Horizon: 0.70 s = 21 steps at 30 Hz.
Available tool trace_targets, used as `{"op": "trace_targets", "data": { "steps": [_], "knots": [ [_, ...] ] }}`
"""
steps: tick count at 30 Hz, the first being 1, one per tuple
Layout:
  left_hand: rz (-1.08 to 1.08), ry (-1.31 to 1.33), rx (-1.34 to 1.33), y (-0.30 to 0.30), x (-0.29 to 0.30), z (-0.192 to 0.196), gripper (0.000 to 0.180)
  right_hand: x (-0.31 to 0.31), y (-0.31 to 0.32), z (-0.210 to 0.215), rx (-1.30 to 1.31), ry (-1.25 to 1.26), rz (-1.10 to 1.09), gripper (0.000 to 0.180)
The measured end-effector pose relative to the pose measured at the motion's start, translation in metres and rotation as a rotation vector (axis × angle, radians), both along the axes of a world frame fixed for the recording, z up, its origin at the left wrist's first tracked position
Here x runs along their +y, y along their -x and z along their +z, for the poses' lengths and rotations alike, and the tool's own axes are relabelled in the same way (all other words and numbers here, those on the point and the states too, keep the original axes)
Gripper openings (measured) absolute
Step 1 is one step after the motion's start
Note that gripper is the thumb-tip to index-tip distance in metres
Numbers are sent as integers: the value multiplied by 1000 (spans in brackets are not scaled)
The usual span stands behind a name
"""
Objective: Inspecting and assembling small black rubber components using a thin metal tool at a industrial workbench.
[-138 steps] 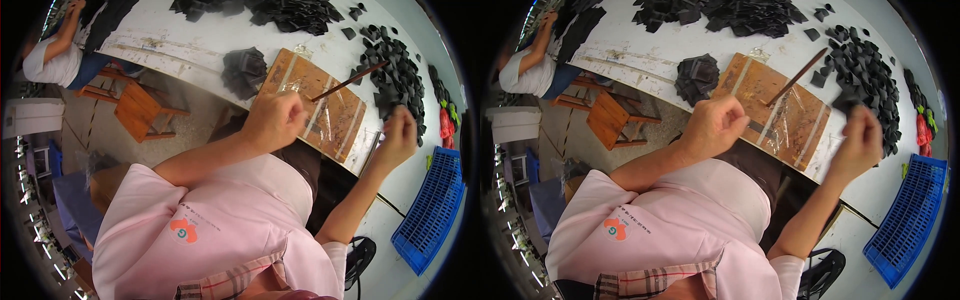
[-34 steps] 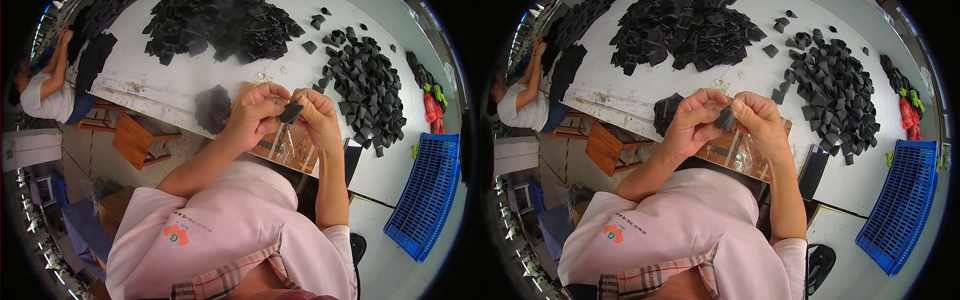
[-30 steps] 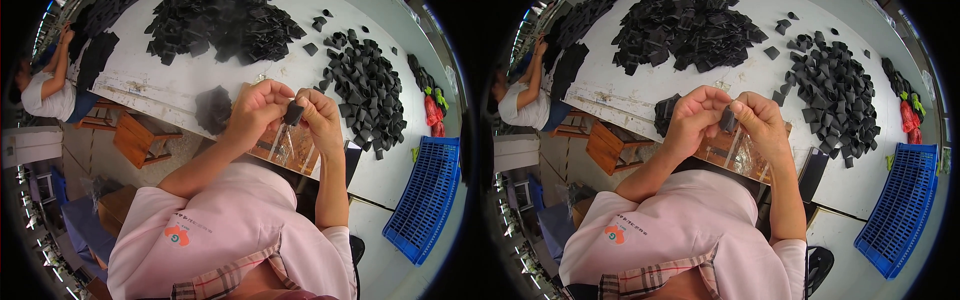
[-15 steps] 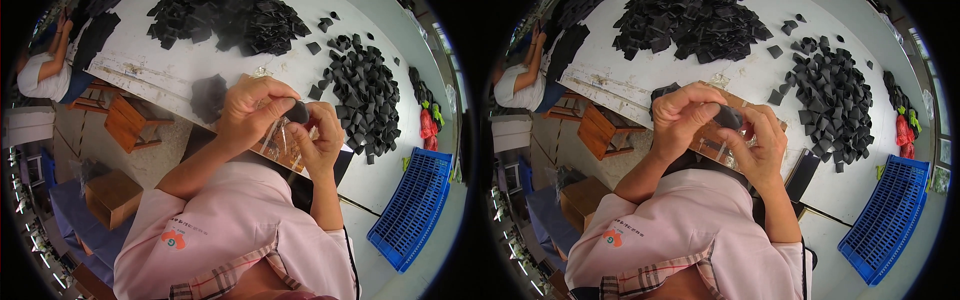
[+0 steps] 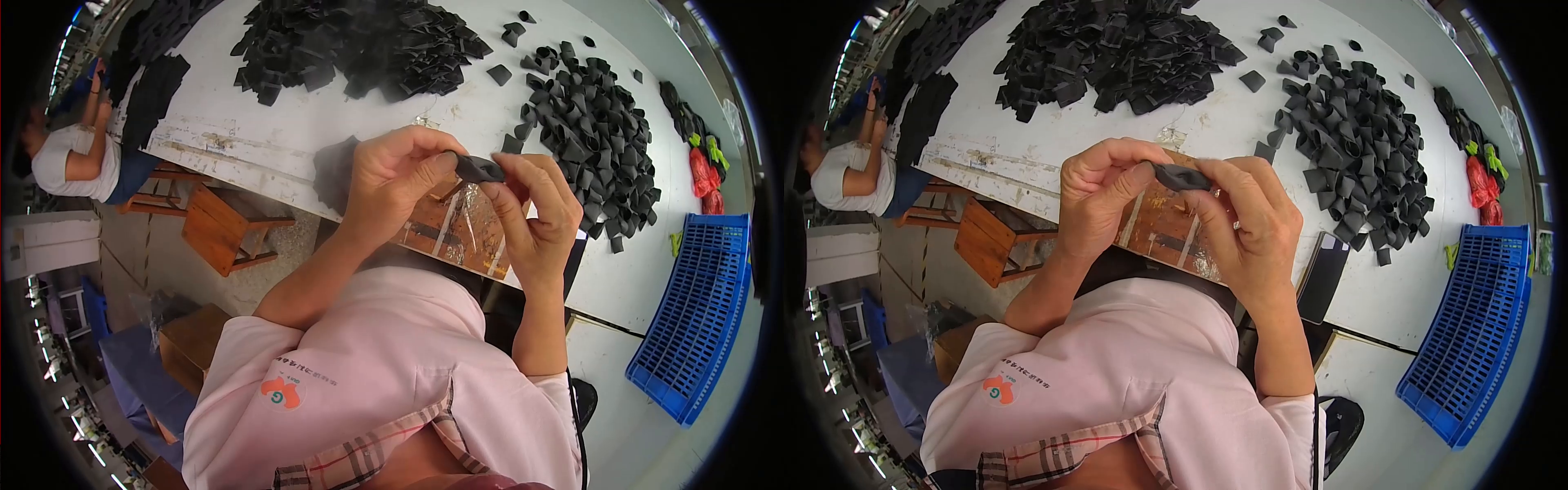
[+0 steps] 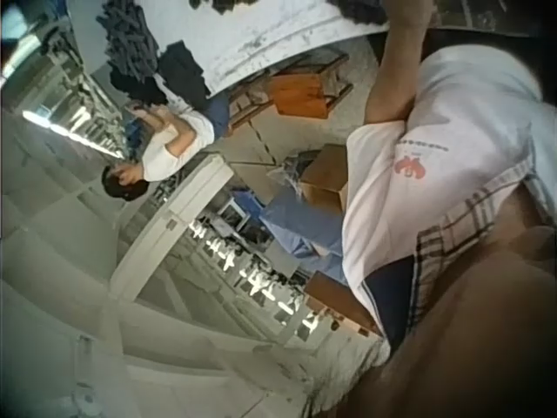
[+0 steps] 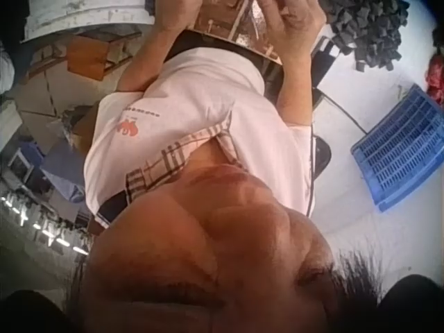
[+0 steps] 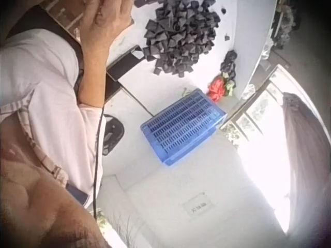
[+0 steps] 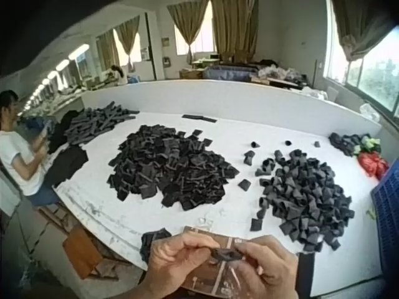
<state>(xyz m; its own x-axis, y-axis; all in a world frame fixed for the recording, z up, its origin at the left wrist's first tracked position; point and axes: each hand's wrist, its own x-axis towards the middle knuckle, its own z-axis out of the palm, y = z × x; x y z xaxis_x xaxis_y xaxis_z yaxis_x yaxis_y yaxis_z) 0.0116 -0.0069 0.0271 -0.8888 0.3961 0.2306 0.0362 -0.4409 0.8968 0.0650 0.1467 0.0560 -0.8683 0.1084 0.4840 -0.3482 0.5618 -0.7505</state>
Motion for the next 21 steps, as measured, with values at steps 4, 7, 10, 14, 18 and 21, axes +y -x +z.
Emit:
{"op": "trace_targets", "data": {
  "steps": [4,7,10,14,18,21],
  "knots": [
    [63,80,53,2,1,-1,8,-1,4,-13,-2,-12,19,17],
    [53,74,-48,4,-6,-5,10,-6,5,-12,41,-64,4,16],
    [63,13,-176,6,-7,-4,9,-7,9,-6,32,-150,-11,13],
    [63,44,-35,2,-7,-7,9,-3,10,-19,95,-181,11,11],
    [97,47,131,1,0,-8,10,-3,7,-30,100,-133,-17,9],
    [221,193,208,1,10,4,8,-3,7,-30,101,-153,-18,9]
  ]
}}
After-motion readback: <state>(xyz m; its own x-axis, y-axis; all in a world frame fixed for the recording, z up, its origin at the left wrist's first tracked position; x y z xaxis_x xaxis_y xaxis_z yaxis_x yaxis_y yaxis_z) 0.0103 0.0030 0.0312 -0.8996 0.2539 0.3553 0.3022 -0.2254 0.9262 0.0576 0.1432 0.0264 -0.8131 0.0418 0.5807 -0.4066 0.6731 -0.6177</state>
